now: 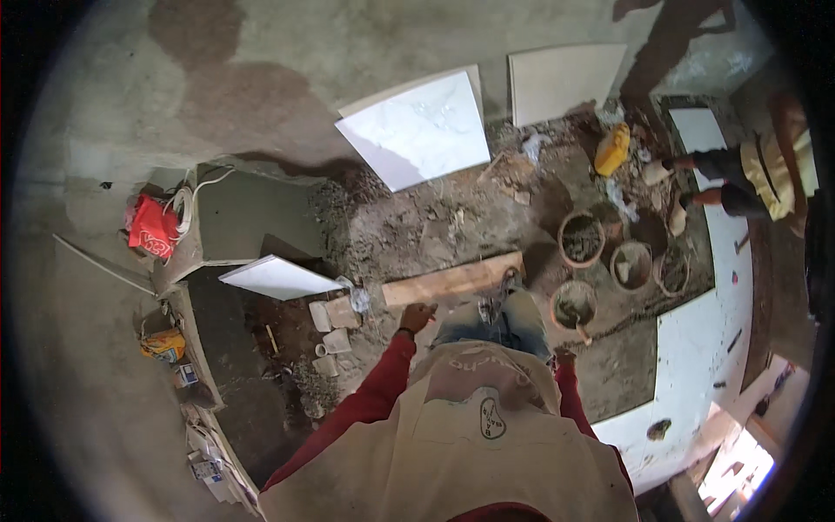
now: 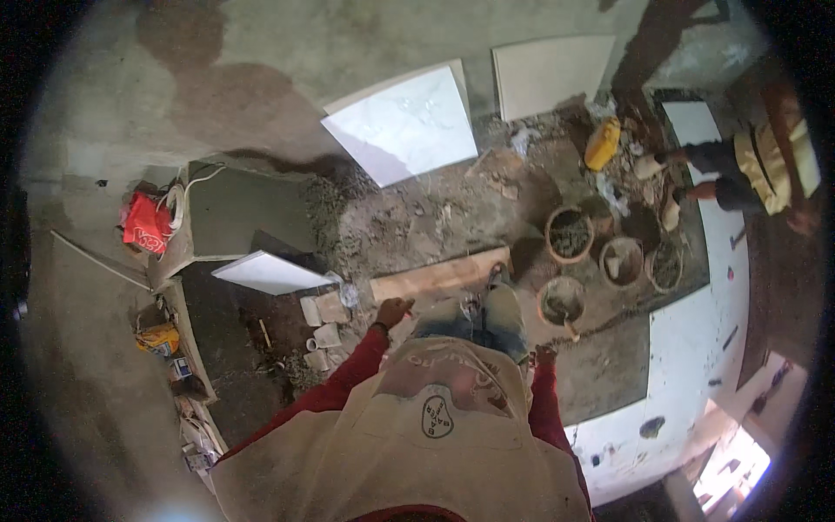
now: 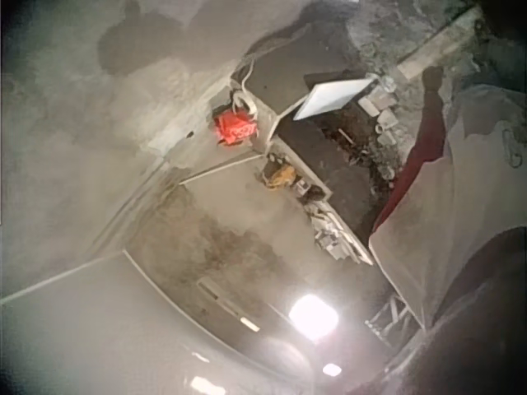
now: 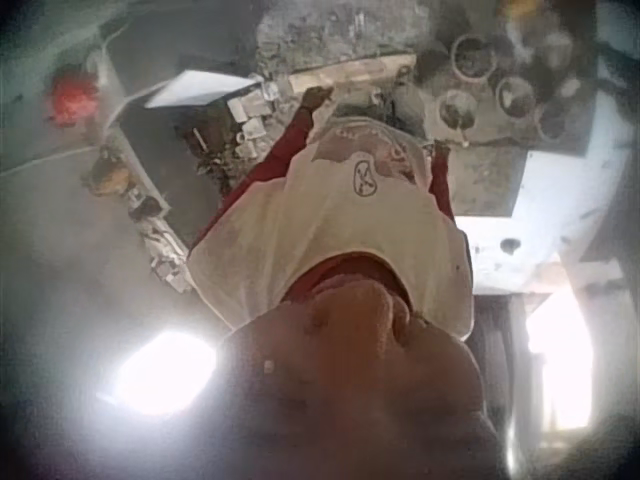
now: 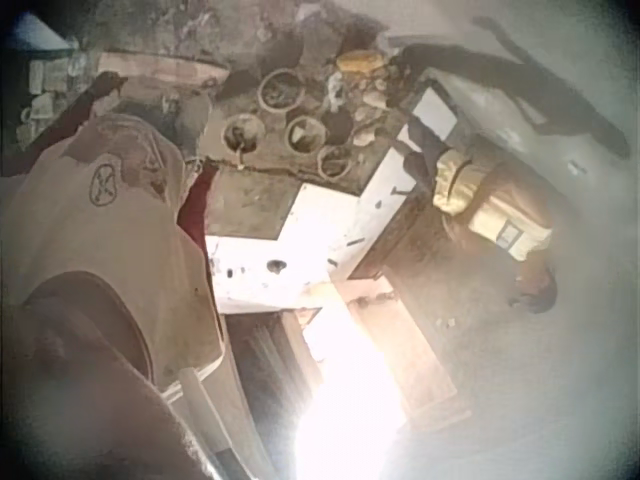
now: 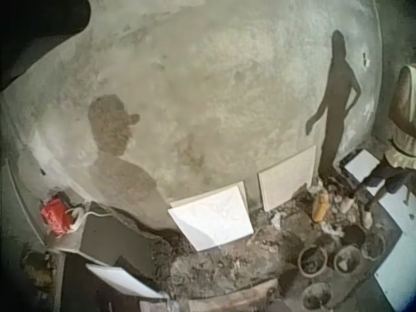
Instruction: The person places a large white tile onto a bed of mortar, taps it with a rubber mallet to level it, and then applies more mortar to the floor using a trowel for the next tile.
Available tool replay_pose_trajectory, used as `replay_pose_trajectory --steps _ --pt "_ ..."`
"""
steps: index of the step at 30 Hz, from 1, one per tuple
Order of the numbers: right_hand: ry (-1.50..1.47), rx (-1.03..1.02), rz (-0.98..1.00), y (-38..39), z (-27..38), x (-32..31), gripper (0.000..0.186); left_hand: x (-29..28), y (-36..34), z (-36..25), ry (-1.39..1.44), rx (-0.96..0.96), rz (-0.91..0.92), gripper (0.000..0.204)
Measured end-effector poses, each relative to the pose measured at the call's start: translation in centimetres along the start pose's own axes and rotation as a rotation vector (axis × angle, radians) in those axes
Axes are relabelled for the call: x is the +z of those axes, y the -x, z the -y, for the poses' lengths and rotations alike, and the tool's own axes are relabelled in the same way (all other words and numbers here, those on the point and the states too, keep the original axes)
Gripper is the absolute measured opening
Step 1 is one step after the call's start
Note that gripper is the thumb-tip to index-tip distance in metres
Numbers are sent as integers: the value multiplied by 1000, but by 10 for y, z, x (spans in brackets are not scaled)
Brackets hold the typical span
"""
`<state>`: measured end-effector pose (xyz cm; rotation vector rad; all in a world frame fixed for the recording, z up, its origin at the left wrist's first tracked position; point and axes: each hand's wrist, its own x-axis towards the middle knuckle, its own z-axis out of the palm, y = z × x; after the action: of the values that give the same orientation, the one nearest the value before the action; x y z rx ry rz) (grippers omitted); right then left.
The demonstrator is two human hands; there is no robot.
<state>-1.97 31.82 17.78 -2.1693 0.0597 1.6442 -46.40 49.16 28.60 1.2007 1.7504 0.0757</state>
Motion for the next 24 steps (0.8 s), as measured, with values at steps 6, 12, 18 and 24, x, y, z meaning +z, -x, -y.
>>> replay_pose_trajectory --steps 6,12,18,24 --pt "50 -82 -19 3 201 37 24 -22 -58 -57 -20 70 -241 35" --pt "205 -373 -83 -32 326 53 30 -87 -164 -86 507 68 -238 33" --pt "54 -690 -39 -52 279 79 35 -188 -358 -131 -465 405 -449 29" --pt "-303 197 82 42 190 178 25 -278 -568 -180 41 61 -579 47"
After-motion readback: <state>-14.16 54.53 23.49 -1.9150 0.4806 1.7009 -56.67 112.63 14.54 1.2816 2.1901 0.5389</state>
